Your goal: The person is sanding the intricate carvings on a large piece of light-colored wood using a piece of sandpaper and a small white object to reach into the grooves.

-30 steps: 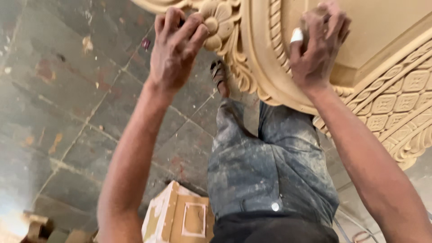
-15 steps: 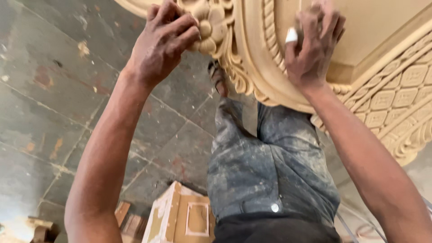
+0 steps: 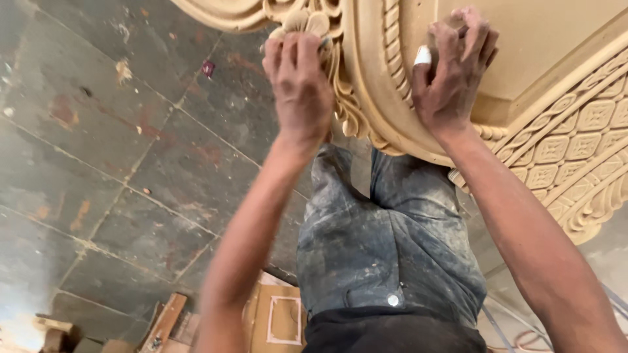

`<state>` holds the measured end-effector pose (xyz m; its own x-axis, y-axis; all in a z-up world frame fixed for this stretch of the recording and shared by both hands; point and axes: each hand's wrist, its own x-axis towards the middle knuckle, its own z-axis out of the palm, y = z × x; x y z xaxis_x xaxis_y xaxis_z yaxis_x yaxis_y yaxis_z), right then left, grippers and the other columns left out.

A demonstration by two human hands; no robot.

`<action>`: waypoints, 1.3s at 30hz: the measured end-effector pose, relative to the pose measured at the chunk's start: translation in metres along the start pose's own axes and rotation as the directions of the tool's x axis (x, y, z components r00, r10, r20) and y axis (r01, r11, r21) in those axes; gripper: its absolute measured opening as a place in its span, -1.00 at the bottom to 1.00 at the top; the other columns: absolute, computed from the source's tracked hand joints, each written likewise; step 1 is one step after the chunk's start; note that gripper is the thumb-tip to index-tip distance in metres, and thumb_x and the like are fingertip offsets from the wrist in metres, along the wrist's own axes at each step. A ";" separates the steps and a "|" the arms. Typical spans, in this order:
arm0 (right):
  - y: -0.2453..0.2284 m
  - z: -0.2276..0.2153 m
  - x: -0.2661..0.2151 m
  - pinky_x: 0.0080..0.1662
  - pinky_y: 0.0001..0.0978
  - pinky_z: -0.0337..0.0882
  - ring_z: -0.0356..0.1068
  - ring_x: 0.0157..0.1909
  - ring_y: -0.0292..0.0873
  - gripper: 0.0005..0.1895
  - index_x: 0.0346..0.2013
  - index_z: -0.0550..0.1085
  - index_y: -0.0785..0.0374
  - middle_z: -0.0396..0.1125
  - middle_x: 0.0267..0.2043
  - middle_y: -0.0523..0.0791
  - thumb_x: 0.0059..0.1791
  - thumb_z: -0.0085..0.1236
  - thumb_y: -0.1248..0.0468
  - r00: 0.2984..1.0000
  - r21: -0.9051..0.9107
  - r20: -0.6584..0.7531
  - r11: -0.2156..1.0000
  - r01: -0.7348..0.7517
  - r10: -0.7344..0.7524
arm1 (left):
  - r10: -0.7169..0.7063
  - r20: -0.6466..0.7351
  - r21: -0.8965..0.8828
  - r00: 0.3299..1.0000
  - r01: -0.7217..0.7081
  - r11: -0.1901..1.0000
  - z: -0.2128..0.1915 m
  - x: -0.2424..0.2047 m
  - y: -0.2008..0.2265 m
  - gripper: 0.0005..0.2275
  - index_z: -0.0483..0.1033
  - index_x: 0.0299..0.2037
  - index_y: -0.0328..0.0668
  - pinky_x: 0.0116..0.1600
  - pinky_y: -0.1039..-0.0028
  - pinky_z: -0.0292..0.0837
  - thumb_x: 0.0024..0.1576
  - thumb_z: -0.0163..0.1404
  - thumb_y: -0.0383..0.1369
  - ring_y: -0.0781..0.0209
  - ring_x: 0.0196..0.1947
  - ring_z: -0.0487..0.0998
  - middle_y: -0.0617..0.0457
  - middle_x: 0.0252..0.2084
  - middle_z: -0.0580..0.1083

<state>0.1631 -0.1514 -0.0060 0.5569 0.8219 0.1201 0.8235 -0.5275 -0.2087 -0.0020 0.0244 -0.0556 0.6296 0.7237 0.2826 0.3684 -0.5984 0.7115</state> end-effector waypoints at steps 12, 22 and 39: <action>0.004 -0.001 0.003 0.40 0.09 0.08 0.13 0.35 0.14 -0.68 0.13 0.37 0.30 0.11 0.31 0.11 0.07 -0.03 0.32 1.000 0.015 0.011 1.000 0.013 -0.013 | -0.150 -0.102 -0.022 0.984 0.148 0.989 0.016 0.009 0.035 -0.88 0.41 -0.14 -0.51 0.07 0.16 0.45 0.16 -0.05 -0.73 -0.14 -0.07 0.41 -0.24 -0.09 0.41; 0.007 0.007 -0.005 0.39 0.15 0.08 0.14 0.36 0.21 -0.66 0.17 0.39 0.27 0.12 0.33 0.14 0.11 -0.01 0.25 1.000 -0.032 0.016 0.999 -0.019 0.020 | -0.210 -0.181 -0.017 0.961 0.211 0.977 0.014 0.022 0.046 -0.81 0.39 -0.12 -0.48 0.21 0.06 0.34 0.07 -0.03 -0.73 -0.20 0.01 0.38 -0.21 -0.10 0.37; -0.094 -0.042 -0.013 -0.05 -0.54 0.50 0.39 0.18 -0.21 -0.56 0.26 0.35 0.27 0.28 0.36 0.01 0.08 0.13 0.30 0.681 0.628 0.725 -0.310 -0.714 -0.103 | -0.204 0.820 -0.491 0.535 0.475 -0.730 -0.059 -0.058 0.072 -0.83 0.53 -0.03 -0.28 -0.14 0.50 0.48 0.25 0.12 -0.37 0.31 -0.18 0.53 0.08 -0.14 0.53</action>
<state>0.0826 -0.1219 0.0532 0.2160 0.7704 -0.5998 -0.7207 -0.2887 -0.6303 -0.0522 -0.0402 0.0170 0.8224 0.2270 -0.5216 -0.3060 0.9495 -0.0692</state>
